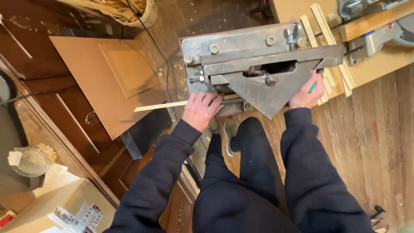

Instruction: Measuring and cutting wood molding using a manual mitre trimmer.

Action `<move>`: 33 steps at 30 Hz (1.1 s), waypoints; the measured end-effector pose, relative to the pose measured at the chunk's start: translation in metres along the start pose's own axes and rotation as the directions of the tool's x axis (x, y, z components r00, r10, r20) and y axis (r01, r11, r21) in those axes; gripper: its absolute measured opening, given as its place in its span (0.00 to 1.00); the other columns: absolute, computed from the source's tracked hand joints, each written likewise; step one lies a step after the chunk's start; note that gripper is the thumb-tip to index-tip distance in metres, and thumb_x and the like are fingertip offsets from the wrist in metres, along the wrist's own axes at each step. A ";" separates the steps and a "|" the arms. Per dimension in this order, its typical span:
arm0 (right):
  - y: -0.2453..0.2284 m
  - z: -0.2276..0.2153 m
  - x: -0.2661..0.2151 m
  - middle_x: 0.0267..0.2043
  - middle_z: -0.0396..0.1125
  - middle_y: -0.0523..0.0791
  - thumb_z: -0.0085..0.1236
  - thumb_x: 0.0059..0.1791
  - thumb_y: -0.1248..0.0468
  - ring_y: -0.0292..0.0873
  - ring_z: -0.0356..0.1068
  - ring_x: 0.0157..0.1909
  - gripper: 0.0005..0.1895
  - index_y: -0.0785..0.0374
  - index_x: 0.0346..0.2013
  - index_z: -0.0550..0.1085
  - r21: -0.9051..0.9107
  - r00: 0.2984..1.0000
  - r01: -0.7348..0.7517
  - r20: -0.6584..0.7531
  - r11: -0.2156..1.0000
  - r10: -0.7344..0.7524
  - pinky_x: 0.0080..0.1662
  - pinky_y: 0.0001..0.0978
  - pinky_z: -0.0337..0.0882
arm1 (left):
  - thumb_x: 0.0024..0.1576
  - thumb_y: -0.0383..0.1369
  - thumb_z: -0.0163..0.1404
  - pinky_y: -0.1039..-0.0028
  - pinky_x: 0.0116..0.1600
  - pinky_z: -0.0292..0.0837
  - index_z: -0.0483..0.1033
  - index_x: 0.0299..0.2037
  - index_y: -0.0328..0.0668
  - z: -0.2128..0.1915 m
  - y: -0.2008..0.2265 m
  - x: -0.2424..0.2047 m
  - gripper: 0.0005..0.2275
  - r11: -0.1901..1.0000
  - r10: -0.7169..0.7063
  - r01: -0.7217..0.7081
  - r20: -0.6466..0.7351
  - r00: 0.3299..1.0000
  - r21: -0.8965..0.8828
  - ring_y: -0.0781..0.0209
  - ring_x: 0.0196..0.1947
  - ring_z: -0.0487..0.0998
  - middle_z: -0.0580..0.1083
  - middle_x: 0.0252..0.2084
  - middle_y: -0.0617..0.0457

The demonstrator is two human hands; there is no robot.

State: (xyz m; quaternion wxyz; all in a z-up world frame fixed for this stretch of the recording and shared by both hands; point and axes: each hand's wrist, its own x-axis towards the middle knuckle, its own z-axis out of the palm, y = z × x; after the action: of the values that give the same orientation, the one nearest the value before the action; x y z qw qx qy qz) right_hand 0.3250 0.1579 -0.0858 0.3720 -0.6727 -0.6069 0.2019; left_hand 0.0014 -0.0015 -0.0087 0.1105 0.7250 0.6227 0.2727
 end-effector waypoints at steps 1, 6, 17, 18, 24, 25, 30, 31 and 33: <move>-0.006 -0.005 -0.002 0.32 0.67 0.46 0.44 0.63 0.58 0.40 0.64 0.38 0.18 0.69 0.42 0.76 -0.008 1.000 -0.005 0.000 1.000 0.005 0.42 0.36 0.67 | 0.58 0.36 0.58 0.67 0.49 0.67 0.78 0.53 0.45 -0.001 0.001 0.001 0.14 1.000 0.000 0.000 0.005 1.000 -0.008 0.59 0.46 0.72 0.74 0.47 0.57; -0.044 -0.007 -0.002 0.37 0.72 0.45 0.51 0.58 0.62 0.35 0.72 0.39 0.11 0.69 0.42 0.74 0.303 0.994 -0.070 0.097 0.950 0.043 0.42 0.31 0.73 | 0.60 0.35 0.55 0.68 0.48 0.65 0.77 0.55 0.45 -0.002 -0.001 0.001 0.15 0.999 0.027 -0.030 0.062 0.998 0.043 0.60 0.48 0.72 0.74 0.50 0.58; -0.010 -0.005 -0.005 0.39 0.71 0.49 0.51 0.61 0.62 0.40 0.69 0.40 0.12 0.71 0.45 0.75 0.084 0.998 0.016 0.063 0.996 -0.022 0.45 0.34 0.72 | 0.61 0.35 0.55 0.67 0.49 0.66 0.77 0.55 0.44 -0.003 0.001 0.002 0.13 1.000 0.009 -0.010 0.069 0.998 0.019 0.58 0.45 0.72 0.74 0.48 0.57; 0.002 -0.005 -0.006 0.37 0.70 0.49 0.46 0.65 0.61 0.42 0.65 0.40 0.15 0.72 0.46 0.75 -0.083 0.999 0.028 0.017 0.996 -0.027 0.48 0.36 0.70 | 0.61 0.35 0.55 0.67 0.49 0.66 0.77 0.55 0.43 -0.005 0.002 0.002 0.13 1.000 -0.007 0.006 0.062 0.998 0.013 0.57 0.45 0.71 0.74 0.48 0.56; -0.035 -0.005 -0.006 0.38 0.73 0.43 0.43 0.59 0.58 0.37 0.74 0.42 0.18 0.67 0.39 0.76 0.213 0.977 -0.208 0.097 0.955 0.191 0.41 0.29 0.74 | 0.57 0.35 0.56 0.65 0.48 0.67 0.78 0.50 0.47 0.004 -0.001 0.000 0.12 0.999 0.000 -0.002 0.049 0.999 0.044 0.56 0.45 0.72 0.75 0.48 0.57; -0.042 -0.008 -0.008 0.38 0.73 0.43 0.43 0.59 0.58 0.37 0.74 0.42 0.18 0.67 0.39 0.76 0.202 0.974 -0.219 0.104 0.955 0.202 0.41 0.29 0.74 | 0.57 0.35 0.56 0.65 0.48 0.67 0.78 0.50 0.47 0.002 0.002 -0.005 0.12 0.999 -0.008 0.006 0.061 0.998 0.036 0.56 0.45 0.72 0.75 0.48 0.57; -0.026 -0.008 -0.007 0.38 0.72 0.44 0.43 0.59 0.58 0.37 0.70 0.39 0.17 0.68 0.40 0.76 0.191 0.982 -0.184 0.065 0.964 0.175 0.38 0.31 0.71 | 0.59 0.36 0.57 0.66 0.46 0.66 0.78 0.53 0.44 -0.002 0.001 0.002 0.13 0.999 0.004 -0.007 0.065 0.998 0.044 0.56 0.43 0.71 0.74 0.46 0.56; -0.022 -0.007 -0.006 0.38 0.72 0.44 0.43 0.59 0.58 0.37 0.70 0.39 0.17 0.68 0.40 0.76 0.193 0.982 -0.186 0.071 0.963 0.175 0.38 0.31 0.71 | 0.59 0.36 0.57 0.66 0.46 0.66 0.78 0.53 0.44 -0.003 0.002 0.001 0.13 0.999 -0.001 -0.002 0.065 0.998 0.048 0.56 0.43 0.71 0.74 0.46 0.56; -0.015 -0.004 -0.002 0.36 0.71 0.48 0.43 0.63 0.60 0.40 0.68 0.40 0.16 0.70 0.46 0.75 -0.045 0.998 0.055 -0.001 0.997 -0.055 0.46 0.36 0.70 | 0.60 0.35 0.57 0.67 0.48 0.66 0.78 0.54 0.44 -0.005 0.002 0.002 0.13 1.000 0.008 -0.008 0.028 1.000 0.006 0.58 0.44 0.71 0.74 0.48 0.57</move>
State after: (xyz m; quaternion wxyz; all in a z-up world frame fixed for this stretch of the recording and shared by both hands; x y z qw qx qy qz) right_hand 0.3169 0.1549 -0.0723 0.3628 -0.6641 -0.6292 0.1774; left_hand 0.0003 -0.0005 -0.0026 0.1161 0.7317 0.6189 0.2610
